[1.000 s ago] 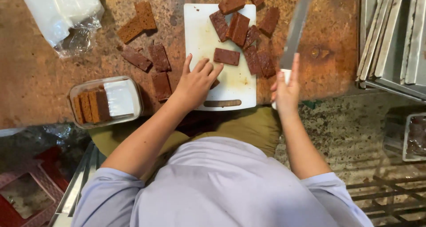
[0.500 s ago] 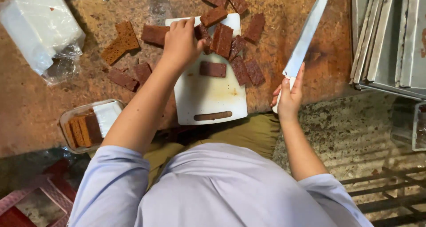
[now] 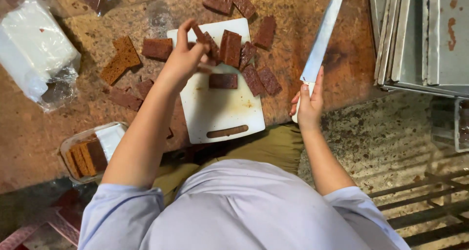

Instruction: Cutting brownies into rectangular pieces and wrapping them individually in plastic film

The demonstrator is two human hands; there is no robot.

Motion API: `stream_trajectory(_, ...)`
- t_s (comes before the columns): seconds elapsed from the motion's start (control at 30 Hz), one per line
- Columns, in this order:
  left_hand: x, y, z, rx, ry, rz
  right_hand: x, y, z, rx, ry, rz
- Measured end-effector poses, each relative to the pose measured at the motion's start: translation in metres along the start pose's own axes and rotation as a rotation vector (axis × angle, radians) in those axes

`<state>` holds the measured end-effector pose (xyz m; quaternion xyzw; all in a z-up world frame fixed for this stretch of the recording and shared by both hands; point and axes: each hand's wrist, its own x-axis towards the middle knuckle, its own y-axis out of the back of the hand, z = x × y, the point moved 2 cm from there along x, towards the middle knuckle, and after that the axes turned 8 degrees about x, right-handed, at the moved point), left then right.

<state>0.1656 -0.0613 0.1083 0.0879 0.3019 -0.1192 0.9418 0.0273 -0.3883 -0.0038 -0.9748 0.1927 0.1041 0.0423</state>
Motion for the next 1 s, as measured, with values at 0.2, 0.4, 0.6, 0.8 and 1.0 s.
stream_trajectory(0.2, -0.085, -0.007, -0.117, 0.234, -0.186, 0.123, 0.012, 0.012, 0.029, -0.019, 0.151, -0.031)
stream_trajectory(0.4, -0.064, -0.012, -0.192, 0.383, -0.469, 0.449, -0.044, -0.048, -0.025, -0.487, 0.216, -0.257)
stream_trajectory(0.6, -0.052, -0.011, -0.203, 0.315, -0.487, 0.555, -0.121, -0.105, -0.061, -0.803, 0.122, -0.749)
stream_trajectory(0.8, -0.051, -0.009, -0.205, 0.235, -0.478, 0.578, -0.128, -0.129, -0.083, -0.856, 0.061, -0.861)
stream_trajectory(1.0, -0.045, -0.009, -0.209, 0.205, -0.456, 0.599, -0.127, -0.131, -0.085, -0.796, 0.031, -0.871)
